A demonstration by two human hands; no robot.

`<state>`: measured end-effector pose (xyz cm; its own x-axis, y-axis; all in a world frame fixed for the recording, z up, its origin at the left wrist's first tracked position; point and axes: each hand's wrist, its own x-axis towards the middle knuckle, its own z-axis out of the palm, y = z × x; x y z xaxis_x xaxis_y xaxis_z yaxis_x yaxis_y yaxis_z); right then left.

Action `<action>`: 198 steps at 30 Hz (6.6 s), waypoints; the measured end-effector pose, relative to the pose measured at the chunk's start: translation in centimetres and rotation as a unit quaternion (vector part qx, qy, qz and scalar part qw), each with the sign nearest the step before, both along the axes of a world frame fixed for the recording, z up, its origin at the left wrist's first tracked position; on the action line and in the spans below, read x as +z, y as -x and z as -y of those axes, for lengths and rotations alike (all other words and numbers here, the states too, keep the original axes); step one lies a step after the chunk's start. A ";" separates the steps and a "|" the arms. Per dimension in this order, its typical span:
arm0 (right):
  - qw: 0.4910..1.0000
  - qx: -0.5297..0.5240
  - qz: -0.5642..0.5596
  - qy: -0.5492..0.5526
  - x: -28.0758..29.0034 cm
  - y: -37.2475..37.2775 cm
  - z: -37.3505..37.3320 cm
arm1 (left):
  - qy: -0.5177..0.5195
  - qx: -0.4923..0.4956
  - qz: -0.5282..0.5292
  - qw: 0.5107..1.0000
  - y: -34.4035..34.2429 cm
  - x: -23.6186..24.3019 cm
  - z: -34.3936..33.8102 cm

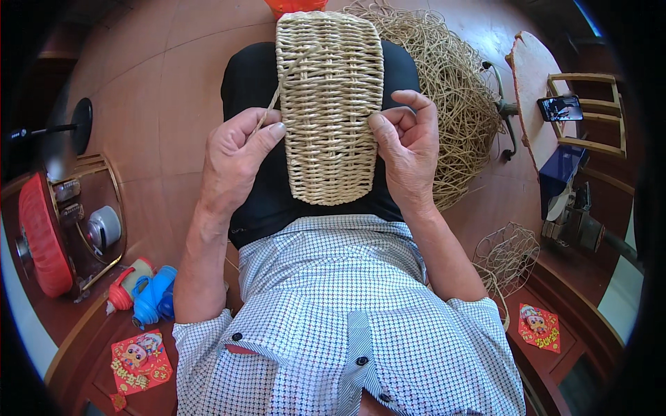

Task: Weaving a basket from straw or natural fibers.

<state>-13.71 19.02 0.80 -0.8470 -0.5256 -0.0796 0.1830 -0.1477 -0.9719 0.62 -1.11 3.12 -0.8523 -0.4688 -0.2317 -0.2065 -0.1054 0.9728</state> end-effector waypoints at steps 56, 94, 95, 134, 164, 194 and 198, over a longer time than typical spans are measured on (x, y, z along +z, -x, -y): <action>0.782 0.058 -0.565 -0.257 3.7 -2.7 1.8 | -0.166 0.124 -0.063 0.976 0.4 -0.3 -4.1; 0.781 0.054 -0.593 -0.187 1.5 -2.1 1.1 | -0.284 0.061 -0.219 0.932 0.6 -3.8 -4.9; 0.786 0.050 -0.584 -0.194 1.7 -2.1 1.3 | -0.285 0.050 -0.224 0.931 0.7 -3.9 -4.7; 0.733 0.193 -0.587 -0.285 7.1 -1.7 2.5 | -0.234 0.077 -0.140 0.959 0.0 -2.5 -3.0; 0.771 0.206 -0.534 -0.279 6.4 -2.1 4.0 | 0.009 0.089 -0.099 0.991 -0.6 -1.8 -3.0; 0.985 0.155 -0.024 0.078 6.1 6.9 -7.2 | -0.153 0.043 -0.405 0.900 -7.3 8.5 1.9; 0.993 0.089 0.039 0.067 5.3 10.0 -11.0 | -0.105 0.109 -0.402 0.903 -11.7 10.7 6.8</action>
<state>-23.67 30.05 6.08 -0.7343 -0.6761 -0.0611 0.2917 -0.2330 -0.9277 12.35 -7.92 13.79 -0.6776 -0.6628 0.3186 0.6061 -0.2580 0.7524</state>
